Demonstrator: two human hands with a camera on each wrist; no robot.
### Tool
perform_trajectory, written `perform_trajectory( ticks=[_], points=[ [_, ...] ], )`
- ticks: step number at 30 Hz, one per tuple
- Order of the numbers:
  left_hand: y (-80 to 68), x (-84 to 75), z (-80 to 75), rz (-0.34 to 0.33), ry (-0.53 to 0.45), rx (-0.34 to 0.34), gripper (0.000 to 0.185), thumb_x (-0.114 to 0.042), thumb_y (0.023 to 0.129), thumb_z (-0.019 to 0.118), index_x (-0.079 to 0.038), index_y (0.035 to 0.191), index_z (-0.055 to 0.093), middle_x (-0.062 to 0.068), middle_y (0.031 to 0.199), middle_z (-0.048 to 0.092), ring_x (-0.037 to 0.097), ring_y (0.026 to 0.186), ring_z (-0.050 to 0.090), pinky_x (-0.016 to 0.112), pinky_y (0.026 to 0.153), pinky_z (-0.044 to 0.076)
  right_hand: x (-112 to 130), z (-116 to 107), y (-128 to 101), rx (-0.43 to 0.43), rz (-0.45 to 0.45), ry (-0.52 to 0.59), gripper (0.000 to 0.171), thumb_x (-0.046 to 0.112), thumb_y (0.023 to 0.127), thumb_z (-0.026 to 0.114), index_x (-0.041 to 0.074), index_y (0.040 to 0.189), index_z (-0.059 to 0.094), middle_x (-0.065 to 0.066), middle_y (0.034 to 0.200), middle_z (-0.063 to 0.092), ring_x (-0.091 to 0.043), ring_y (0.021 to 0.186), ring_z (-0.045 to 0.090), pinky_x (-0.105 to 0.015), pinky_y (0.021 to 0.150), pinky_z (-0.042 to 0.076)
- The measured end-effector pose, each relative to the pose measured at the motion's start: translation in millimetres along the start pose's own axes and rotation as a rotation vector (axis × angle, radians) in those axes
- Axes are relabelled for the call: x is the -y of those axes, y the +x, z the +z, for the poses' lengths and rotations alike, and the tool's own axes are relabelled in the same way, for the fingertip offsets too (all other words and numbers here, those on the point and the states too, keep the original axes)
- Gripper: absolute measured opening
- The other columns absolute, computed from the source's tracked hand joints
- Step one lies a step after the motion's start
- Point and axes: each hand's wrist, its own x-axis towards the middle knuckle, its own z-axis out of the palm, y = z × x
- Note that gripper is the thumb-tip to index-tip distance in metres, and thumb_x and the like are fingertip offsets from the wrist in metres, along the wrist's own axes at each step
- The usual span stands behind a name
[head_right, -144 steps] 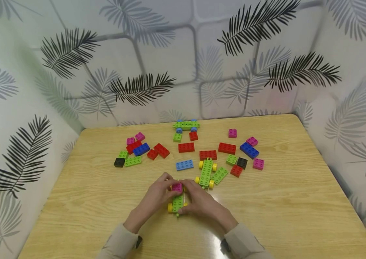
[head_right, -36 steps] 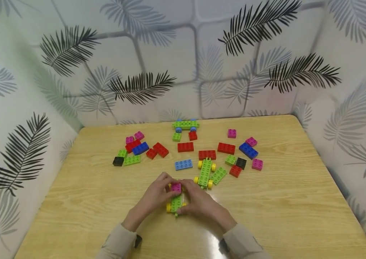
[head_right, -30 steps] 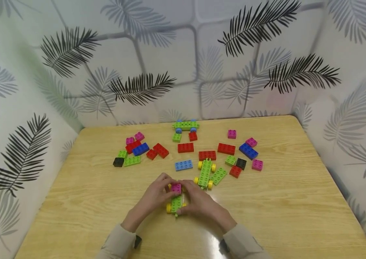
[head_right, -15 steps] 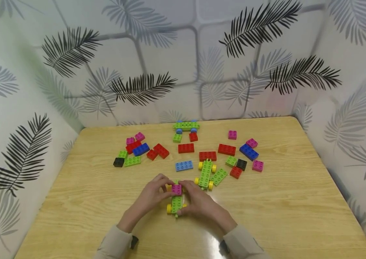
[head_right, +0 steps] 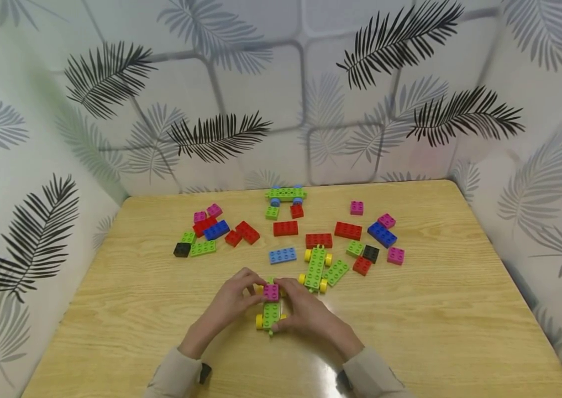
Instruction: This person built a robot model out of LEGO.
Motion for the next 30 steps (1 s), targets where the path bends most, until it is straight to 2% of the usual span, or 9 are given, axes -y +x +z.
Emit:
perform_trajectory(
  ticks=[7, 18, 30],
  points=[
    [0.0, -3.2, -2.4, 0.012, -0.009, -0.002, 0.021, -0.014, 0.089, 0.07, -0.008, 0.109, 0.068, 0.006, 0.105, 0.057, 0.018, 0.087, 0.057, 0.024, 0.074, 0.049, 0.3, 0.1, -0.2, -0.006, 0.005, -0.005, 0.093, 0.034, 0.072, 0.085, 0.006, 0.146, 0.037, -0.017, 0.146, 0.038, -0.035, 0.135, 0.036, -0.053, 0.107, 0.032],
    [-1.3, -4.3, -2.3, -0.01, -0.01, -0.001, 0.021, -0.016, 0.089, 0.07, -0.008, 0.109, 0.068, 0.004, 0.103, 0.059, 0.017, 0.087, 0.058, 0.024, 0.072, 0.048, -1.8, 1.9, -1.1, -0.015, -0.023, 0.0, 0.094, 0.033, 0.071, 0.086, 0.005, 0.146, 0.036, -0.017, 0.145, 0.039, -0.035, 0.134, 0.037, -0.052, 0.108, 0.032],
    [-4.3, 0.3, -2.0, -0.008, -0.014, -0.018, 0.021, -0.016, 0.089, 0.07, -0.008, 0.108, 0.068, 0.003, 0.099, 0.062, 0.016, 0.085, 0.058, 0.024, 0.072, 0.048, -1.4, 1.5, -1.1, -0.013, -0.012, -0.003, 0.094, 0.033, 0.071, 0.086, 0.006, 0.146, 0.036, -0.016, 0.145, 0.039, -0.035, 0.134, 0.037, -0.052, 0.107, 0.032]
  ],
)
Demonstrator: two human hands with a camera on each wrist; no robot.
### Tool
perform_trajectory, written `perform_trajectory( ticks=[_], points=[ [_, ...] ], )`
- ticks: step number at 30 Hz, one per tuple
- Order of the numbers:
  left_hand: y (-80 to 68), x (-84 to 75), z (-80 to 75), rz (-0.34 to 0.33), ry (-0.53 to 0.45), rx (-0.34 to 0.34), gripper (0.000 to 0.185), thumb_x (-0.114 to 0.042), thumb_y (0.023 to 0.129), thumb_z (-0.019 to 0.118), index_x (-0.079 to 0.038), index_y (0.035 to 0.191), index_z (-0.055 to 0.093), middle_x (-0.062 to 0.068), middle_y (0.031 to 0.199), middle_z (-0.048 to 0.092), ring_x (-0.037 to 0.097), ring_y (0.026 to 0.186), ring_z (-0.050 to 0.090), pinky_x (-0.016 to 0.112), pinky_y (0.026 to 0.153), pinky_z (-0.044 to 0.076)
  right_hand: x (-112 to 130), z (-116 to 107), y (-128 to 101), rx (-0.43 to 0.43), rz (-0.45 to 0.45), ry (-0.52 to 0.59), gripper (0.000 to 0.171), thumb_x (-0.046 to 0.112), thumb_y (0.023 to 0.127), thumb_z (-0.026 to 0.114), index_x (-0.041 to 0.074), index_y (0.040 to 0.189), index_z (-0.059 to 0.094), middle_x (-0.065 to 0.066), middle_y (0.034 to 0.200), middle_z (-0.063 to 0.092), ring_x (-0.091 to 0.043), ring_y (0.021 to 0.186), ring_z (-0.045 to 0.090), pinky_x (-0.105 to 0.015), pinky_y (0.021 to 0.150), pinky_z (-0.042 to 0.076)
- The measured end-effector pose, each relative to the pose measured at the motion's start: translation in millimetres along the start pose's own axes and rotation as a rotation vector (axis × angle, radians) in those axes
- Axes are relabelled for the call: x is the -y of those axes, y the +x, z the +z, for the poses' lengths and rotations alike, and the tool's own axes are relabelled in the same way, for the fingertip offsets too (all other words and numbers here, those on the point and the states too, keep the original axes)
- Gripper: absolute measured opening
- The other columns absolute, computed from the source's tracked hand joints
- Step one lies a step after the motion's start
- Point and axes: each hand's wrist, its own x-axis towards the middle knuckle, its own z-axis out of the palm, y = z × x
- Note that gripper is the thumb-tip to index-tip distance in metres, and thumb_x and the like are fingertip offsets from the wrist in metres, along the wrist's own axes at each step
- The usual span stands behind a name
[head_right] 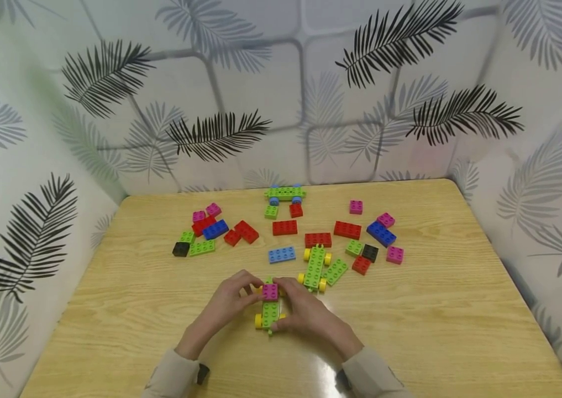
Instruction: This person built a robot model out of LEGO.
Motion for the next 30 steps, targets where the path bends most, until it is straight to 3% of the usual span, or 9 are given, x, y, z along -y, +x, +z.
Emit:
perform_trajectory(
  ticks=[30],
  points=[
    [-3.4, 13.6, -4.8, -0.021, 0.017, -0.009, 0.022, -0.016, 0.09, 0.068, -0.007, 0.11, 0.067, 0.004, 0.103, 0.063, 0.016, 0.085, 0.058, 0.027, 0.073, 0.049, 0.5, -0.9, 0.3, -0.001, 0.012, -0.003, 0.093, 0.033, 0.071, 0.086, 0.006, 0.146, 0.037, -0.016, 0.146, 0.039, -0.034, 0.134, 0.037, -0.051, 0.108, 0.031]
  ],
)
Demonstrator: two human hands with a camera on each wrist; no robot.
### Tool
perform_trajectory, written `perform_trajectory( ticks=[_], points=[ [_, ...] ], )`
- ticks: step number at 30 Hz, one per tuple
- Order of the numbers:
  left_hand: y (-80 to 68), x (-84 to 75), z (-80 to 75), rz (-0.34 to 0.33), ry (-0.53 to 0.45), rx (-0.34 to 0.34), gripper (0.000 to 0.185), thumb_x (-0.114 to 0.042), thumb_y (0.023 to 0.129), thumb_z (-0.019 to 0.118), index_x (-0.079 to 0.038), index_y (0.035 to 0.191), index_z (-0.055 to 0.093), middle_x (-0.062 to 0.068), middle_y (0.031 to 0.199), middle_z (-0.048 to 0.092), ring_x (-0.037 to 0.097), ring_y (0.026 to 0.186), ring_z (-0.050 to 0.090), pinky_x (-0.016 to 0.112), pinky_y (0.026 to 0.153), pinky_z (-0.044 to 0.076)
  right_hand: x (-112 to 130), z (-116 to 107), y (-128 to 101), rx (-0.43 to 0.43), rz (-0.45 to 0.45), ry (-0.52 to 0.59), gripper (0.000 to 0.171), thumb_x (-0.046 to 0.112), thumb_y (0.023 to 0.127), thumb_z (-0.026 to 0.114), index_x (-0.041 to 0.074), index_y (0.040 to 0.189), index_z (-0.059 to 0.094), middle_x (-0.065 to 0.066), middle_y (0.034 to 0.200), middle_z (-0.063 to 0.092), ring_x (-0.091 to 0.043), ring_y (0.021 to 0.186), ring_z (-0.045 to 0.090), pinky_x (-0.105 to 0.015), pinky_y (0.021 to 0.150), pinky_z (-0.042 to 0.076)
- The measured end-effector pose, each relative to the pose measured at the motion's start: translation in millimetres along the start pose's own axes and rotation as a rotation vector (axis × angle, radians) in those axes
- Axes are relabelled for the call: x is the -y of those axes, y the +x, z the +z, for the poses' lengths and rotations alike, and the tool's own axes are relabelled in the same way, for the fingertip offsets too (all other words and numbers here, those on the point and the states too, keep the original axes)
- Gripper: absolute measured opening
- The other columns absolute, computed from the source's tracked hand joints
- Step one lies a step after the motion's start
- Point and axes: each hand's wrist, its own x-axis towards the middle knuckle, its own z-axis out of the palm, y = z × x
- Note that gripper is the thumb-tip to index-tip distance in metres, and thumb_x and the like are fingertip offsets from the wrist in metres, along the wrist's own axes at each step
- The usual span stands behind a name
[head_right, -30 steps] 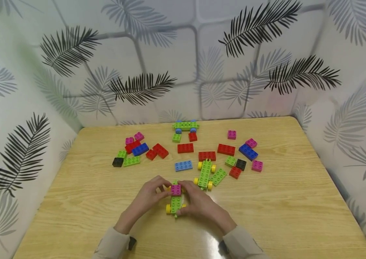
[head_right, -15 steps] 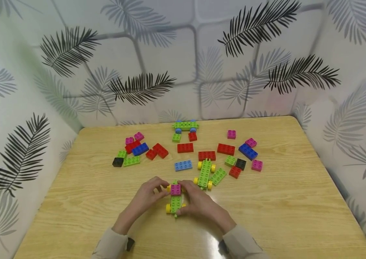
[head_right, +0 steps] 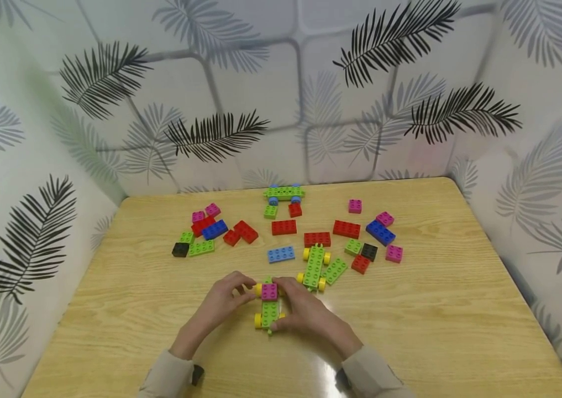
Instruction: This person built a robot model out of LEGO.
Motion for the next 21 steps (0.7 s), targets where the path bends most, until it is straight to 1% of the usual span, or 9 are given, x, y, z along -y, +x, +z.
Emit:
perform_trajectory(
  ticks=[3, 6, 11, 13, 15, 18, 21],
  points=[
    [0.2, 6.2, -2.0, -0.026, 0.022, -0.011, 0.022, -0.017, 0.091, 0.068, -0.007, 0.11, 0.067, 0.003, 0.102, 0.063, 0.016, 0.084, 0.058, 0.028, 0.073, 0.049, 0.3, 0.2, 0.0, 0.004, 0.002, 0.0, 0.094, 0.034, 0.071, 0.086, 0.006, 0.146, 0.036, -0.017, 0.146, 0.038, -0.034, 0.134, 0.037, -0.052, 0.108, 0.031],
    [0.7, 12.8, -6.3, -0.066, 0.05, -0.045, 0.021, -0.016, 0.09, 0.068, -0.006, 0.109, 0.067, 0.003, 0.1, 0.062, 0.015, 0.082, 0.056, 0.029, 0.072, 0.049, 0.6, 0.3, -0.3, 0.008, 0.006, -0.002, 0.095, 0.034, 0.071, 0.085, 0.007, 0.147, 0.035, -0.017, 0.146, 0.038, -0.035, 0.134, 0.037, -0.051, 0.108, 0.031],
    [3.8, 26.7, -18.0, -0.194, 0.105, -0.168, 0.019, -0.014, 0.089, 0.069, -0.005, 0.107, 0.068, 0.003, 0.094, 0.062, 0.016, 0.079, 0.057, 0.032, 0.068, 0.049, 0.2, 0.5, -0.8, 0.013, 0.002, -0.009, 0.095, 0.034, 0.071, 0.085, 0.007, 0.147, 0.035, -0.017, 0.146, 0.038, -0.034, 0.134, 0.037, -0.05, 0.108, 0.032],
    [6.3, 33.5, -24.1, -0.254, 0.124, -0.221, 0.02, -0.014, 0.089, 0.069, -0.005, 0.108, 0.068, 0.005, 0.097, 0.063, 0.019, 0.083, 0.059, 0.035, 0.068, 0.051, 0.2, 0.5, -1.1, 0.014, -0.003, -0.011, 0.095, 0.034, 0.071, 0.085, 0.006, 0.147, 0.035, -0.017, 0.146, 0.038, -0.034, 0.134, 0.037, -0.05, 0.108, 0.032],
    [8.9, 39.6, -30.9, -0.294, 0.141, -0.263, 0.023, -0.014, 0.089, 0.07, -0.004, 0.11, 0.068, 0.007, 0.102, 0.063, 0.023, 0.088, 0.061, 0.04, 0.07, 0.052, 0.3, 0.6, -1.1, 0.015, -0.006, -0.011, 0.095, 0.034, 0.072, 0.085, 0.006, 0.147, 0.035, -0.017, 0.146, 0.038, -0.035, 0.134, 0.037, -0.05, 0.108, 0.032],
    [13.9, 48.7, -40.0, -0.319, 0.18, -0.297, 0.028, -0.013, 0.089, 0.07, -0.004, 0.115, 0.066, 0.011, 0.111, 0.061, 0.029, 0.099, 0.059, 0.046, 0.073, 0.053, 0.8, 0.4, -1.2, 0.014, -0.005, -0.011, 0.094, 0.034, 0.072, 0.085, 0.006, 0.147, 0.035, -0.017, 0.146, 0.038, -0.035, 0.134, 0.037, -0.051, 0.108, 0.032],
    [18.4, 56.8, -46.4, -0.312, 0.227, -0.299, 0.032, -0.012, 0.089, 0.07, -0.002, 0.119, 0.064, 0.014, 0.116, 0.057, 0.032, 0.104, 0.054, 0.048, 0.077, 0.053, 1.7, 0.2, -1.3, 0.015, -0.004, -0.006, 0.094, 0.034, 0.072, 0.085, 0.006, 0.147, 0.035, -0.018, 0.146, 0.038, -0.035, 0.135, 0.036, -0.051, 0.108, 0.032]
  ],
)
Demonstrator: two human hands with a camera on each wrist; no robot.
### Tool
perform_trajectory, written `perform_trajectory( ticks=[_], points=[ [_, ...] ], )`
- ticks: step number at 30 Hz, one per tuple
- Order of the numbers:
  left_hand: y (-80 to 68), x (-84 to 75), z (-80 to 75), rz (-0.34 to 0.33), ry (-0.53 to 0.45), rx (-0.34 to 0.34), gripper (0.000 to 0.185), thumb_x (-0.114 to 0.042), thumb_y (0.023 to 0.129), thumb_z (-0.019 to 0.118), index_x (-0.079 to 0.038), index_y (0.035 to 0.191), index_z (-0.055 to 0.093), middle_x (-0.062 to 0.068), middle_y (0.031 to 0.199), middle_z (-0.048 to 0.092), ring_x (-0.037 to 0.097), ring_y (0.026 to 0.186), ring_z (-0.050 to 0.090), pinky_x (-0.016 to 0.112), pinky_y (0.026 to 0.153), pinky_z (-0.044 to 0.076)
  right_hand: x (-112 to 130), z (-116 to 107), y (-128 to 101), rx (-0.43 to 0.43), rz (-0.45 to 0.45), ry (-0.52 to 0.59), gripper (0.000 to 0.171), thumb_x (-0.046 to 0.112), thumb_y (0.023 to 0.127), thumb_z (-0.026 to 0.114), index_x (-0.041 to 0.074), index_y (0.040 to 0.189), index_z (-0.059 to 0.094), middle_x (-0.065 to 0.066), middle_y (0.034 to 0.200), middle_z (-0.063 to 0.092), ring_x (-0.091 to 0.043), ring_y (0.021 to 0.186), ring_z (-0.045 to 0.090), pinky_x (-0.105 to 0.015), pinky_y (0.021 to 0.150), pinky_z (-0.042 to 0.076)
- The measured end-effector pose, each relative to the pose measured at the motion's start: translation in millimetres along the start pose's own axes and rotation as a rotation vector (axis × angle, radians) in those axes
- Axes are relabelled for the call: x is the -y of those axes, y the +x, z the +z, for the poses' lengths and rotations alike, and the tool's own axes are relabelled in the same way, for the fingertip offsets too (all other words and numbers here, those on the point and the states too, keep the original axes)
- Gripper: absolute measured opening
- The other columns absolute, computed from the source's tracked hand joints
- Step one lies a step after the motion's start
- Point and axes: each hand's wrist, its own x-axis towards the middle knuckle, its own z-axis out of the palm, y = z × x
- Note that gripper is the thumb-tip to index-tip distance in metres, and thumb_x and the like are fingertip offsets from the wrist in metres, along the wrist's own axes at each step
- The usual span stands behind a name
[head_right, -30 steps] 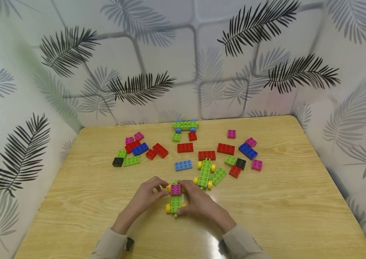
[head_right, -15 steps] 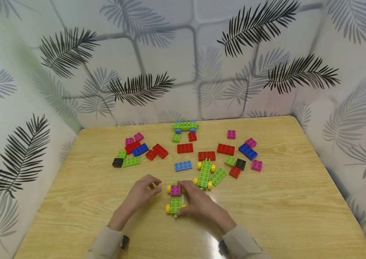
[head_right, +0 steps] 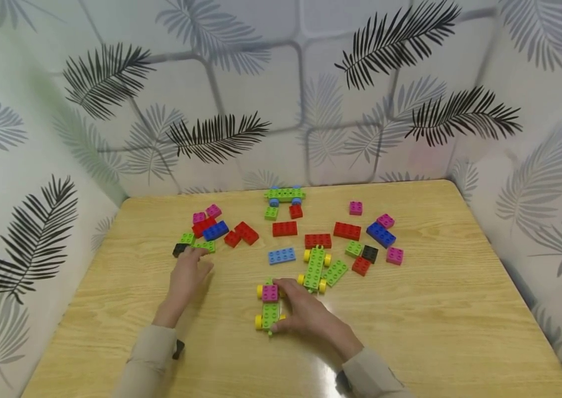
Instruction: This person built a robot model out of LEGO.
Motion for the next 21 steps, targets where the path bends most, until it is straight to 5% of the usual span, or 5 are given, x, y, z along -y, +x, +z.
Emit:
perform_trajectory(
  ticks=[10, 21],
  points=[
    [18.7, 13.0, 1.6, 0.079, 0.107, -0.009, 0.039, -0.005, 0.088, 0.066, 0.0, 0.125, 0.06, 0.021, 0.125, 0.052, 0.038, 0.11, 0.05, 0.05, 0.084, 0.05, -1.9, 0.9, 0.5, 0.004, 0.0, 0.007, 0.094, 0.034, 0.072, 0.085, 0.006, 0.147, 0.035, -0.018, 0.146, 0.038, -0.035, 0.134, 0.037, -0.051, 0.108, 0.031],
    [27.4, 9.8, 5.8, 0.058, 0.214, 0.114, 0.049, -0.01, 0.088, 0.066, 0.0, 0.134, 0.052, 0.025, 0.134, 0.048, 0.043, 0.122, 0.043, 0.061, 0.087, 0.046, -2.0, 0.2, 0.7, -0.004, -0.01, 0.001, 0.094, 0.033, 0.072, 0.085, 0.005, 0.147, 0.034, -0.019, 0.146, 0.037, -0.036, 0.134, 0.036, -0.052, 0.108, 0.031]
  ],
)
